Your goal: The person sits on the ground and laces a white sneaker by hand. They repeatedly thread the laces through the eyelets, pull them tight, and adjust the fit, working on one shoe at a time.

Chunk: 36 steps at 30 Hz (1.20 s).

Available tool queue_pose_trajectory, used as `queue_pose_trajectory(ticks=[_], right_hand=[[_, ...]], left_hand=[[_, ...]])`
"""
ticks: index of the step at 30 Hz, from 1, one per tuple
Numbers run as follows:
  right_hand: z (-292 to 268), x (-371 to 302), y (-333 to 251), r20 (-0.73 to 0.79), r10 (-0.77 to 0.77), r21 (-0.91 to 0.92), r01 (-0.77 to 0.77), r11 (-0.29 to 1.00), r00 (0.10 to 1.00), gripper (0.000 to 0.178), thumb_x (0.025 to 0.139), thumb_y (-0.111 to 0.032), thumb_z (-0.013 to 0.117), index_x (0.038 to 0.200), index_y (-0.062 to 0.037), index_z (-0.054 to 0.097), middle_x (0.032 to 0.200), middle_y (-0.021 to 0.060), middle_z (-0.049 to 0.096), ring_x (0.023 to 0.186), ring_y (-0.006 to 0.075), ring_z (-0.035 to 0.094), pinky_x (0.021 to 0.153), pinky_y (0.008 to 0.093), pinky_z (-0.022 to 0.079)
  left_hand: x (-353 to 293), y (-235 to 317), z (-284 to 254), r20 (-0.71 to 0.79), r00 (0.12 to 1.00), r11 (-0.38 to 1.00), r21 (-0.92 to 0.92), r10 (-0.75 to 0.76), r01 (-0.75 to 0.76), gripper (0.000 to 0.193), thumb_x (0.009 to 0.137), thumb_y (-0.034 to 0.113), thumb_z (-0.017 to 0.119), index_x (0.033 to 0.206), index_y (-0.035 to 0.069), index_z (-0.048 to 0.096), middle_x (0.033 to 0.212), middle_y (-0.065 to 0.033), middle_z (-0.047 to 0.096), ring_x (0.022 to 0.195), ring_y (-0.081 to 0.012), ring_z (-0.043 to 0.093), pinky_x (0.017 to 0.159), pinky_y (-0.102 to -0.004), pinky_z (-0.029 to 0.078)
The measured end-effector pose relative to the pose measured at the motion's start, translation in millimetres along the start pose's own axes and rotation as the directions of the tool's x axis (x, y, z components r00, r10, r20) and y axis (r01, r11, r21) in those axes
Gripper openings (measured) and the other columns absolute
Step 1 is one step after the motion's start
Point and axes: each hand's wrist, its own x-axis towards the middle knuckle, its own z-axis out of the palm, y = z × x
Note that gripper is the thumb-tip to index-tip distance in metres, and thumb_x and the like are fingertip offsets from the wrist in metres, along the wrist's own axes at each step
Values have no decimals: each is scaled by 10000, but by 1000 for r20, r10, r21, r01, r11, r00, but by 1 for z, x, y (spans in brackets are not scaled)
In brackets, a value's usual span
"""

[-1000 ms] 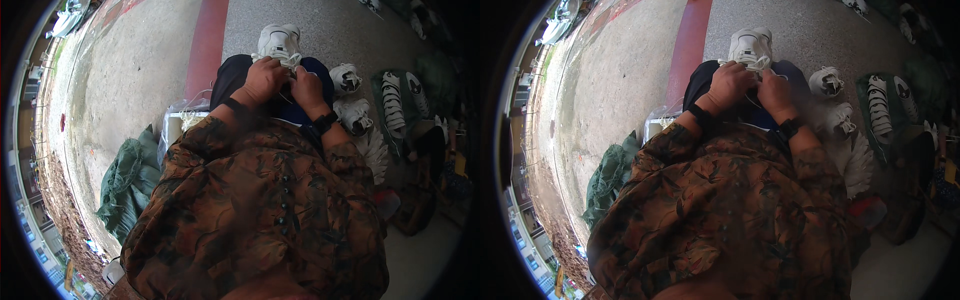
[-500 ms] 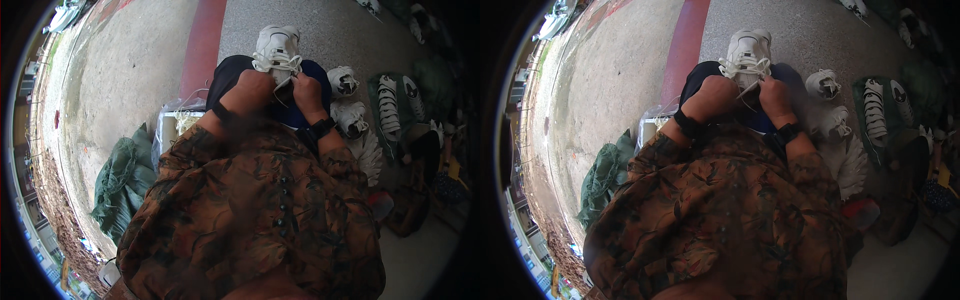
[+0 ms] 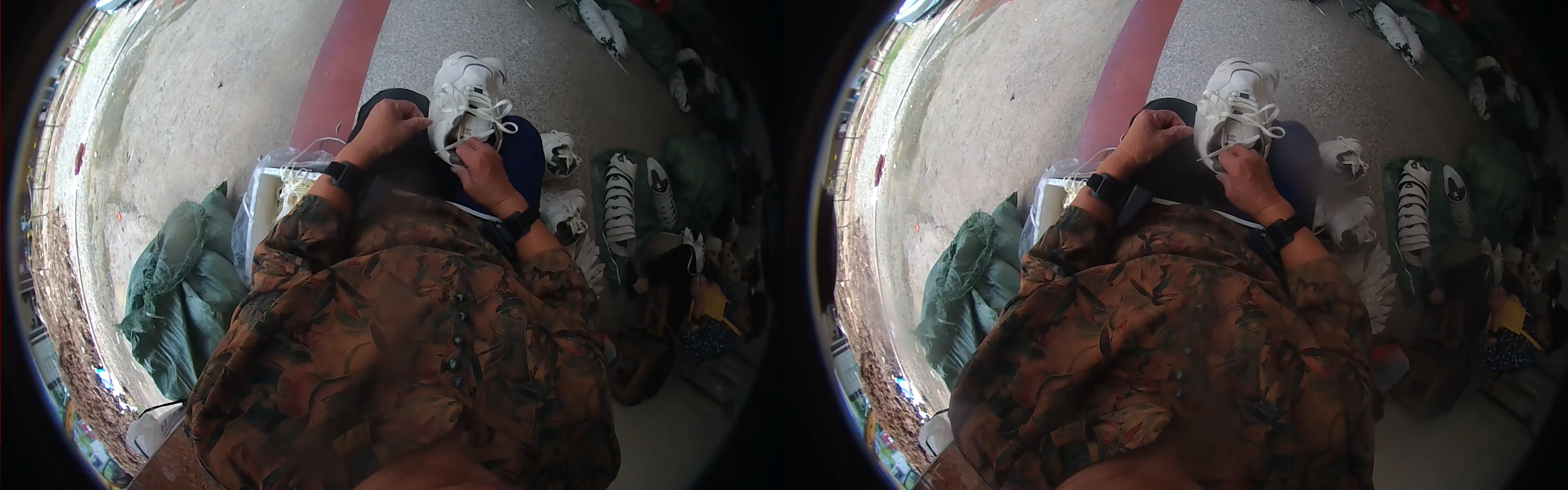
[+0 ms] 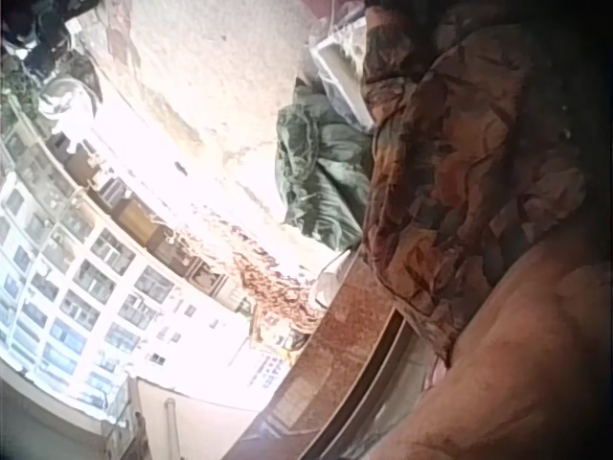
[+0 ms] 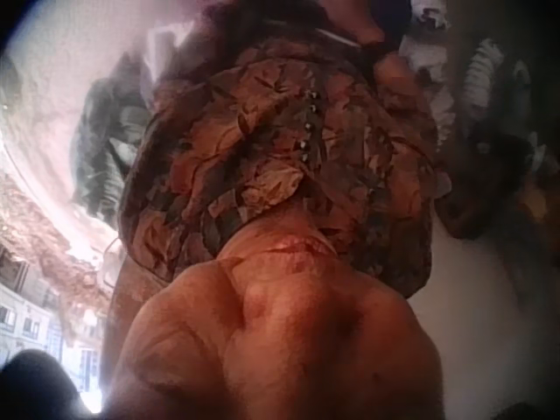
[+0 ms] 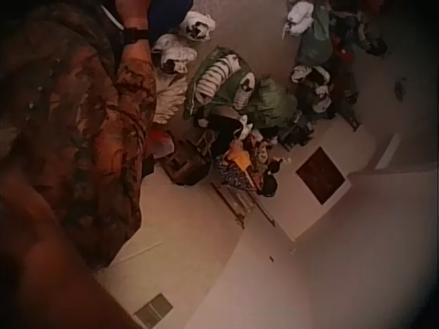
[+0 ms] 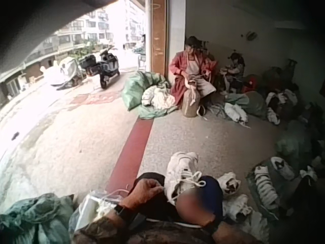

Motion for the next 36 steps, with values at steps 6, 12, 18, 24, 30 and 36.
queue_pose_trajectory(ticks=[6, 12, 18, 24, 30, 36], right_hand=[[-52, -12, 8, -345, 515, 819, -16, 574, 784, 103, 854, -21, 568, 950, 15, 574, 921, 11, 614, 807, 93, 556, 740, 235, 443], [-53, -10, -24, -201, 266, 223, -221, 949, 943, 239, 818, -114, 639, 988, 14, 532, 869, 170, 576, 807, 296, 563, 711, 363, 441], [-41, -12, -15, -303, 445, 345, -339, 876, 842, 290, 831, -144, 636, 1035, 31, 525, 899, 186, 586, 847, 320, 564, 738, 381, 443], [-53, -27, 19, -594, 495, 487, -207, 849, 634, 102, 844, -58, 606, 904, 13, 565, 834, 6, 581, 760, 80, 501, 720, 235, 428], [-92, -29, 19, -496, 546, 556, -236, 797, 675, 215, 803, -132, 640, 904, 37, 553, 780, 37, 593, 728, 86, 504, 664, 260, 438], [-45, 24, 11, -74, 292, 215, -271, 938, 953, 238, 734, -82, 639, 930, 27, 559, 950, 235, 578, 922, 395, 545, 781, 443, 430]], left_hand=[[-1, -2, 1, -31, 998, 997, 56, 50, -48, 238, 761, 275, 687, 771, 38, 670, 628, -101, 612, 587, -200, 590, 591, -321, 449], [-1, 5, 16, -5, 930, 884, 312, 367, -347, 172, 740, 243, 680, 760, 74, 656, 657, -90, 612, 648, -258, 616, 611, -374, 475], [13, 5, 52, 433, 690, 398, 589, 581, -704, 92, 698, 150, 585, 758, 109, 642, 908, -60, 555, 864, -236, 551, 710, -350, 479], [16, 14, 57, 370, 708, 515, 498, 602, -698, 107, 716, 111, 582, 803, 74, 632, 920, -62, 562, 899, -244, 565, 729, -363, 489], [-8, 28, 12, 15, 912, 897, -189, 410, -401, 254, 744, -11, 684, 954, 24, 546, 905, -34, 591, 867, -131, 560, 755, -267, 459], [-3, 7, -50, -303, 947, 843, -478, 106, -247, 167, 813, 50, 664, 930, 41, 545, 841, -6, 600, 730, -86, 552, 658, -221, 455]])
